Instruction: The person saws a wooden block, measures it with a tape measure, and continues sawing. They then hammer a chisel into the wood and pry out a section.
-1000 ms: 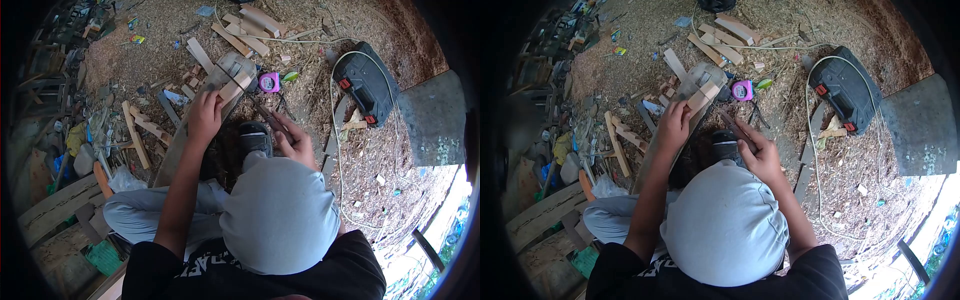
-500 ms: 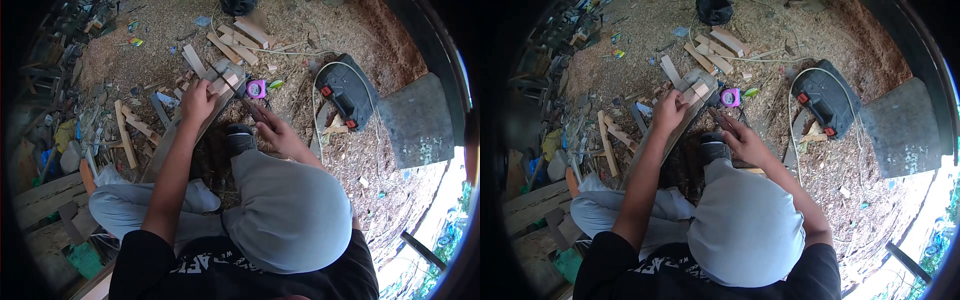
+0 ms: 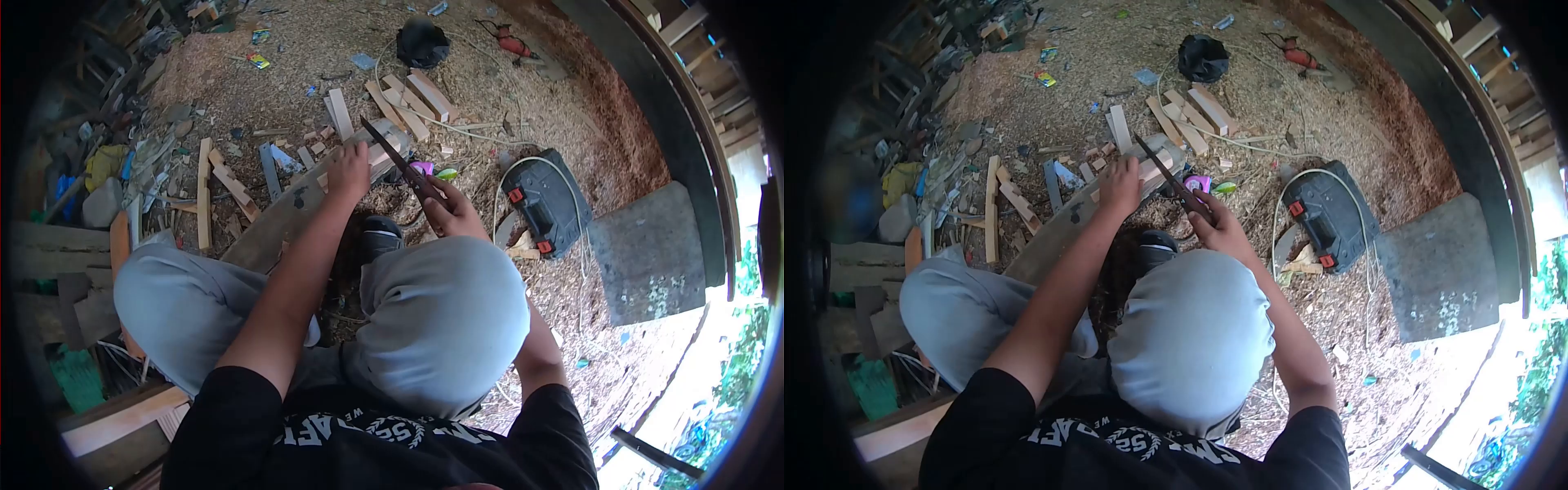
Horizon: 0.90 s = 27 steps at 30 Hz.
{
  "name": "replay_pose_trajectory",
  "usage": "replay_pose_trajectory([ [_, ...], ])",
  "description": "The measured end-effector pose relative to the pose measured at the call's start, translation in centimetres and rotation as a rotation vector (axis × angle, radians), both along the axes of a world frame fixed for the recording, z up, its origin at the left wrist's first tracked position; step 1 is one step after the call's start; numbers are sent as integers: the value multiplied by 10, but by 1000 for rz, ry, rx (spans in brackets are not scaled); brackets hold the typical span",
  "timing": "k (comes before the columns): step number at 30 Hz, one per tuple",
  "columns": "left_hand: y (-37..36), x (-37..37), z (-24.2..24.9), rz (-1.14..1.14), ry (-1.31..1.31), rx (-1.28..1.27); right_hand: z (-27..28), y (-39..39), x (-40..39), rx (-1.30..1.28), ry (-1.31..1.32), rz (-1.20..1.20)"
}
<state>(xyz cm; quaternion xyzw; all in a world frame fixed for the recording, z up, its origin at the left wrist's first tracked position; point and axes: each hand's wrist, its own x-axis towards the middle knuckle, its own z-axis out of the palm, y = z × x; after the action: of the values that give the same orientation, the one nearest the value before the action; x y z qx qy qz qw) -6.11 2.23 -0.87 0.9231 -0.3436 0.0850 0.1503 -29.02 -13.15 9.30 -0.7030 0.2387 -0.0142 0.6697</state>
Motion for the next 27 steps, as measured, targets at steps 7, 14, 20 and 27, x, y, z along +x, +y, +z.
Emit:
replay_pose_trajectory([
  [7, -12, 0, 17, 122, 254, 143, 10, -3, -1, 28, -23, 75],
  [14, -49, 39, 34, 436, 539, -80, 38, -35, 22, -26, 137, 344],
  [20, -53, 45, 8, 564, 333, -211, 47, -53, 46, -228, 278, 558],
  [27, -64, 44, 2, 660, 334, -117, 66, -38, 55, -153, 331, 491],
])
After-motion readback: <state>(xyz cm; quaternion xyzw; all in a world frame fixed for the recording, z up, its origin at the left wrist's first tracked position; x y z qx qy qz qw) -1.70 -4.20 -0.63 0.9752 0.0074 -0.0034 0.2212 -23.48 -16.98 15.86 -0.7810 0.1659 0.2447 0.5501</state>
